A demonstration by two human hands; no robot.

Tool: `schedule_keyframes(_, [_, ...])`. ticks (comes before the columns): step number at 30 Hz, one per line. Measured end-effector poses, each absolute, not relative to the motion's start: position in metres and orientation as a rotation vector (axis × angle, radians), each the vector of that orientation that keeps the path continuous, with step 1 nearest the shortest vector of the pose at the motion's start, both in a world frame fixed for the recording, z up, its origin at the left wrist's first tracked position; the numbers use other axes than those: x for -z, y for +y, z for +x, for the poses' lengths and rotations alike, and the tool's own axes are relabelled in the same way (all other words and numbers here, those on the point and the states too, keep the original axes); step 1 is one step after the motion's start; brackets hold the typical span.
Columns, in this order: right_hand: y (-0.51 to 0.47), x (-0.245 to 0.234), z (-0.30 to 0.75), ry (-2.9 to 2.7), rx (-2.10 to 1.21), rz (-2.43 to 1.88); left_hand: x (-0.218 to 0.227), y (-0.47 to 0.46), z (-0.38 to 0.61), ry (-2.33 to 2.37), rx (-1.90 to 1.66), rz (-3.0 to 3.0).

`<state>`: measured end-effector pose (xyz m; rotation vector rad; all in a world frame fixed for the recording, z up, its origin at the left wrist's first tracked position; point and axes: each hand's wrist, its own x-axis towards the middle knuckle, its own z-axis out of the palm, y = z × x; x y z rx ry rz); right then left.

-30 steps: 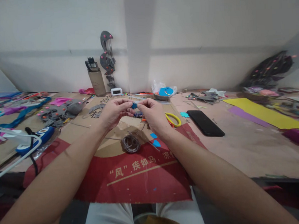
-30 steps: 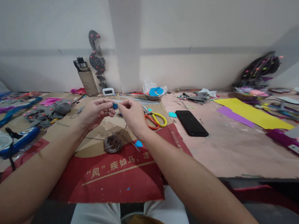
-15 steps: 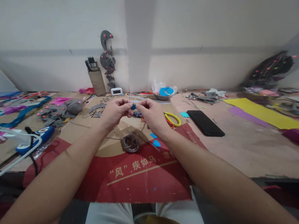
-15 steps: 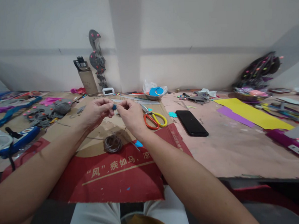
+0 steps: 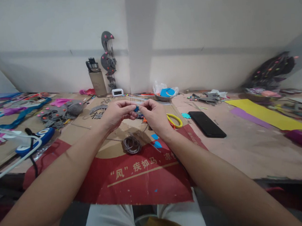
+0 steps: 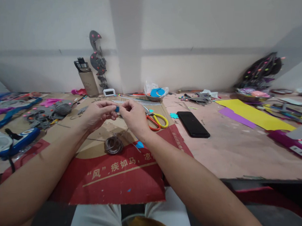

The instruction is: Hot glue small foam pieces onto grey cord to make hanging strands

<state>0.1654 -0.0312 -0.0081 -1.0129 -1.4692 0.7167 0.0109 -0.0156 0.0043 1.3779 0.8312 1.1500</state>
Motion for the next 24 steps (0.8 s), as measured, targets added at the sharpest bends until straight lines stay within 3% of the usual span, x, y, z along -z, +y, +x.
schedule_keyframes(13, [-0.0344, 0.0109, 0.1639, -1.601, -0.367, -0.991, -0.0035, -0.0247, 0.0189, 0.913, -1.323, 1.637])
schedule_keyframes(20, [-0.0274, 0.0118, 0.1709, -1.592, -0.475, -1.045, -0.0043, -0.0179, 0.013, 0.801, -1.12, 1.453])
schedule_keyframes(24, [-0.0281, 0.0116, 0.1727, -1.668, -0.4, -1.073, -0.0068, -0.0203, 0.0107, 0.89, -1.065, 1.629])
